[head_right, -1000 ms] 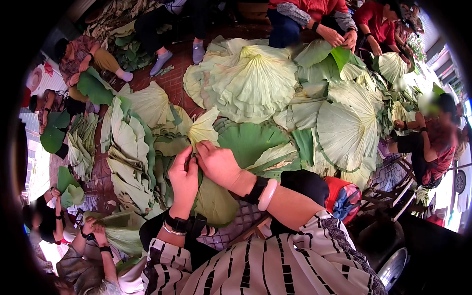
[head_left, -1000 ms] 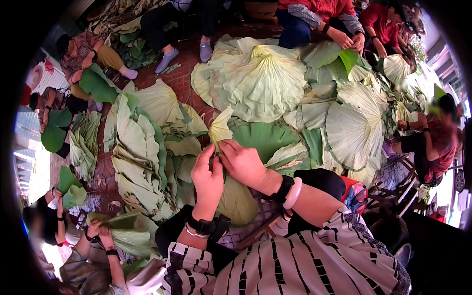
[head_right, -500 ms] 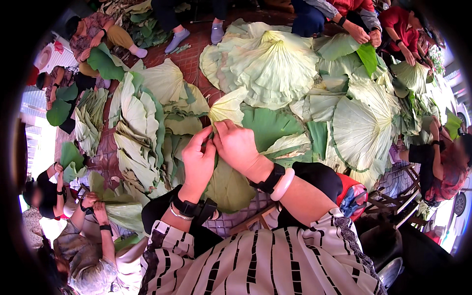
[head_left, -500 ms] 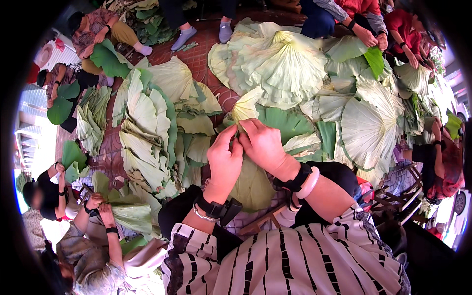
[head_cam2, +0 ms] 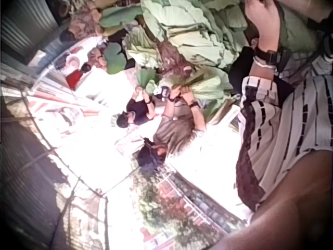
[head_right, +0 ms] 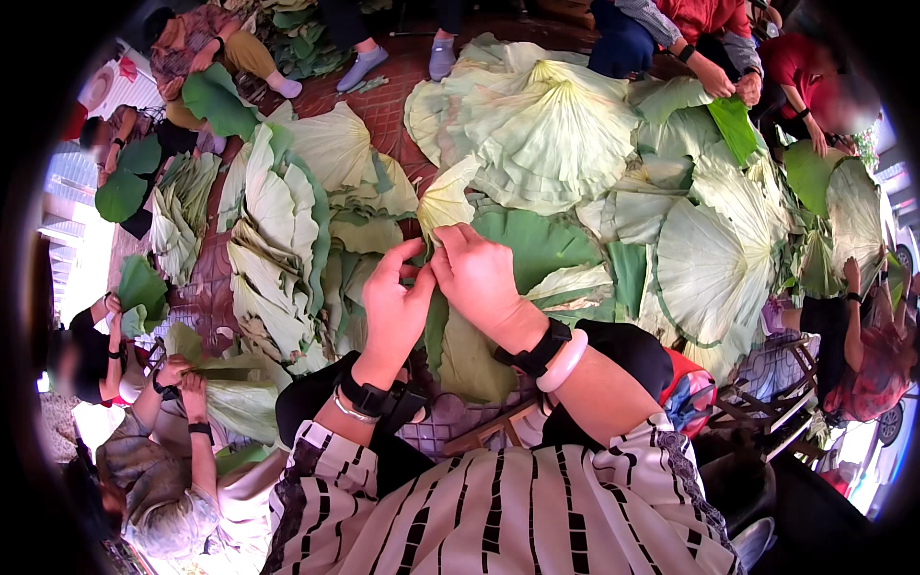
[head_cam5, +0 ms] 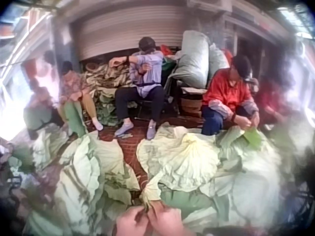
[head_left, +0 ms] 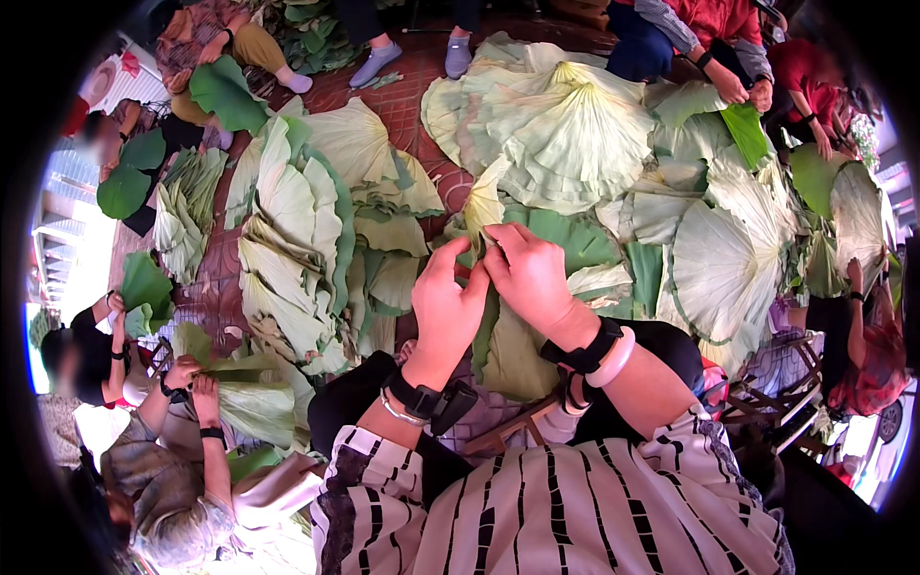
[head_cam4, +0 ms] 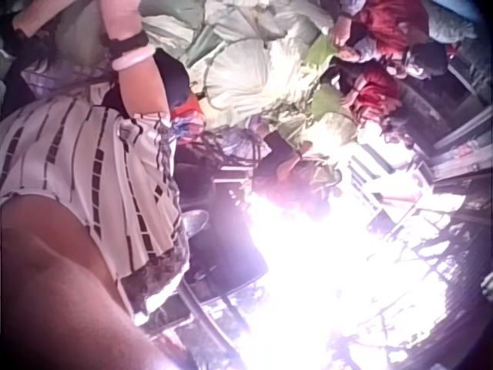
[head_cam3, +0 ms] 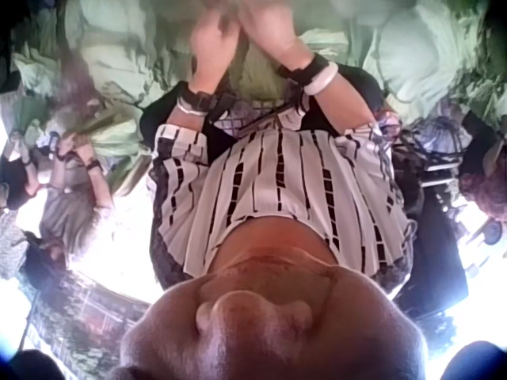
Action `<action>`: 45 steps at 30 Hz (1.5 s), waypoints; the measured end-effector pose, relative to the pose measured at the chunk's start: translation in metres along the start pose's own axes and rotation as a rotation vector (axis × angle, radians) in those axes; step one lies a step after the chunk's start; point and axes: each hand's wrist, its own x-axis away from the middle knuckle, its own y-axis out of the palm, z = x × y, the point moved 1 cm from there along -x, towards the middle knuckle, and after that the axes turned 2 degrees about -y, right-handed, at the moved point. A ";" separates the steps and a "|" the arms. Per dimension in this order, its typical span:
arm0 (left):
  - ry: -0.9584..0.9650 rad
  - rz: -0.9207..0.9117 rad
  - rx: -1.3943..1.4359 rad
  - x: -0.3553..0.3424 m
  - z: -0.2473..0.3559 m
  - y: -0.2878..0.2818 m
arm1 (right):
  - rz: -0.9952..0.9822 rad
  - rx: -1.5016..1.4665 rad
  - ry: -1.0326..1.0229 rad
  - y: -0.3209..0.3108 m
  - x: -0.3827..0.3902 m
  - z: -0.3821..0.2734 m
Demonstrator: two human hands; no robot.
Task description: The person folds large green leaves with their hands, pressing them flat and stacking them onto a pile.
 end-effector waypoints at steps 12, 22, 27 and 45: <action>0.165 -0.053 -0.092 0.006 0.004 0.001 | -0.020 0.048 0.015 0.003 0.000 0.006; 0.234 -0.005 -0.090 0.007 0.004 -0.003 | -0.075 0.033 0.111 -0.004 -0.007 0.000; 0.322 0.001 -0.124 0.007 0.007 -0.006 | 0.043 0.111 -0.174 -0.003 -0.009 0.003; 0.096 -0.136 -0.243 0.002 0.013 -0.012 | -0.046 0.044 -0.113 0.000 -0.006 0.001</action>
